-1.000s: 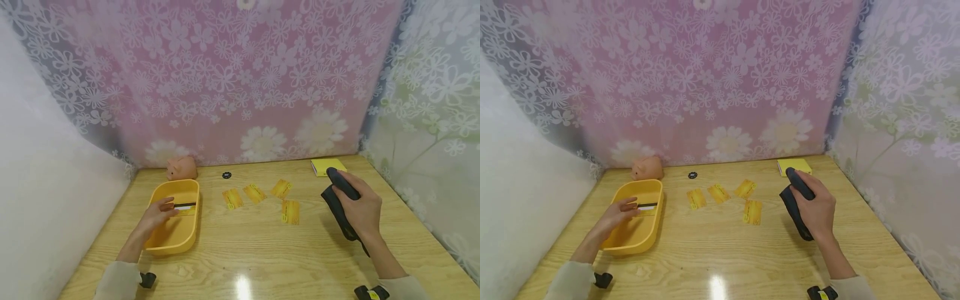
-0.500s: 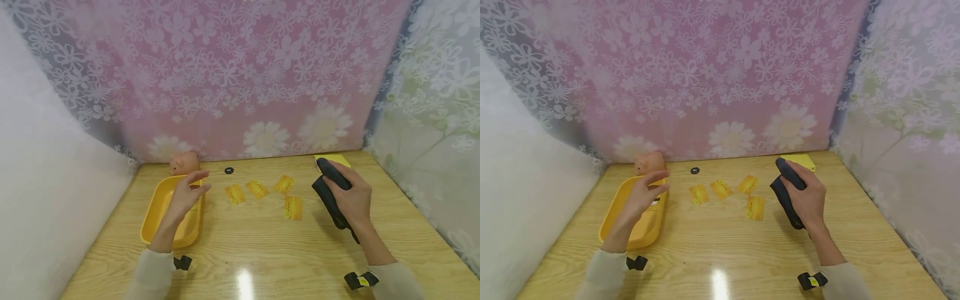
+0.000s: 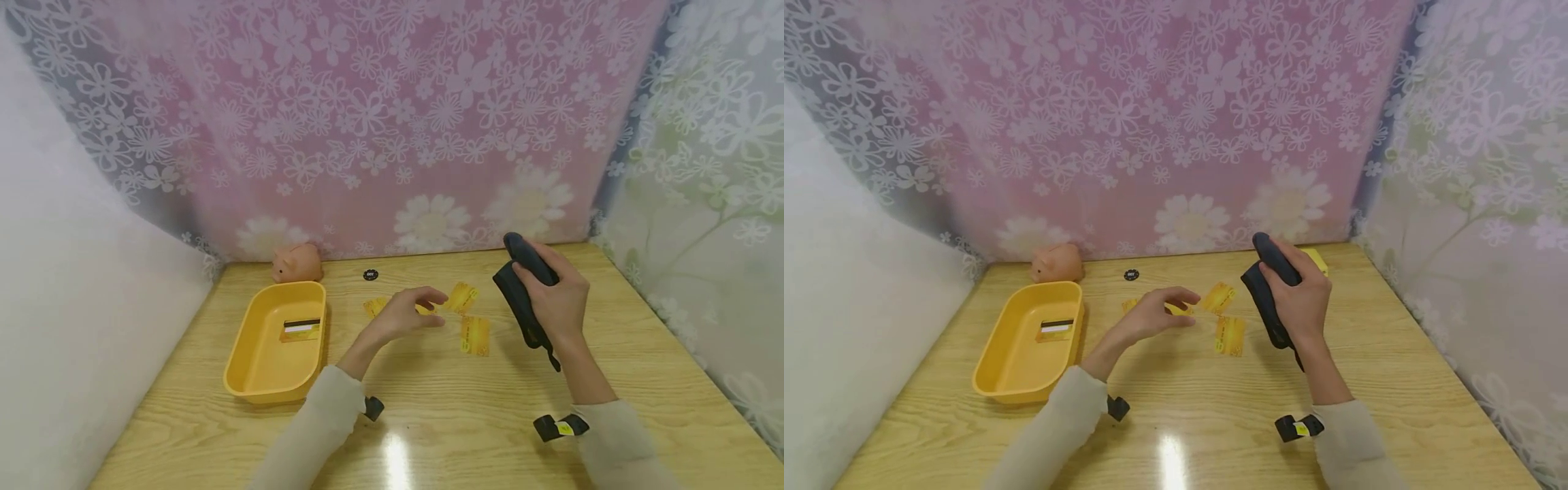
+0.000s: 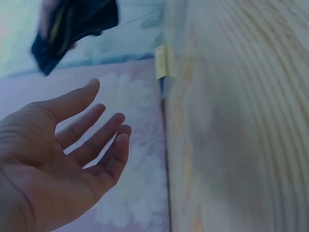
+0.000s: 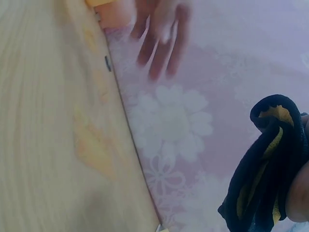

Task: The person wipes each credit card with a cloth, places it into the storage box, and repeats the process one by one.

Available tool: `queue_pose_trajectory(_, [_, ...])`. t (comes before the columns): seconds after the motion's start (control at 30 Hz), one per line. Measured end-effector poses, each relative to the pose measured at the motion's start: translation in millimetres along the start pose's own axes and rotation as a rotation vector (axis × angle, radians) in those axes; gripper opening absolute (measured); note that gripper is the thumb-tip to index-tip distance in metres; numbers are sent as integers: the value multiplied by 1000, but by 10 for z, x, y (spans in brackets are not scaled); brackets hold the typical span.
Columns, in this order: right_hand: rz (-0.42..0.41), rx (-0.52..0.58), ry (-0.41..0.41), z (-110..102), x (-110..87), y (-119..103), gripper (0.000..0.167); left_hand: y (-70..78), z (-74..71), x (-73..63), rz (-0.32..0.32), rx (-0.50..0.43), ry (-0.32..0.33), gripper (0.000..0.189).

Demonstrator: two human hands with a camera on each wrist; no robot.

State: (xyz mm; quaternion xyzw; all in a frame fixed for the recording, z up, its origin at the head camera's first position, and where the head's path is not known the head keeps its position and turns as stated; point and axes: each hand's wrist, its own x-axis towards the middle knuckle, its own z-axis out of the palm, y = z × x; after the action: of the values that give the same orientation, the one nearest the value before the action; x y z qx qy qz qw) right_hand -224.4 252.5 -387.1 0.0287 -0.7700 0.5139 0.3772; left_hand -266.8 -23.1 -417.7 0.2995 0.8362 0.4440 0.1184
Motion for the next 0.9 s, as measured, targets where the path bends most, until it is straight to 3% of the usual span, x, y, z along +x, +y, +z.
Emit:
queue_pose_trajectory(0.1, [10,4,5,38,20,-42,45,-60,176,170,0,22,-93,50])
queue_pose_trajectory(0.23, [31,1,17,82,29,-74,44,-94,394,349,-49,43,-181,64])
queue_pose_trajectory(0.4, [45,26,14,134,50,-98,42,-65,599,519,-62,171,-183,69])
queue_pose_trajectory(0.63, [60,33,1,180,47,-105,43,78,752,586,-131,504,-229,76])
queue_pose_trajectory(0.9, [90,29,-11,205,16,-86,42,177,826,617,-219,662,-244,86])
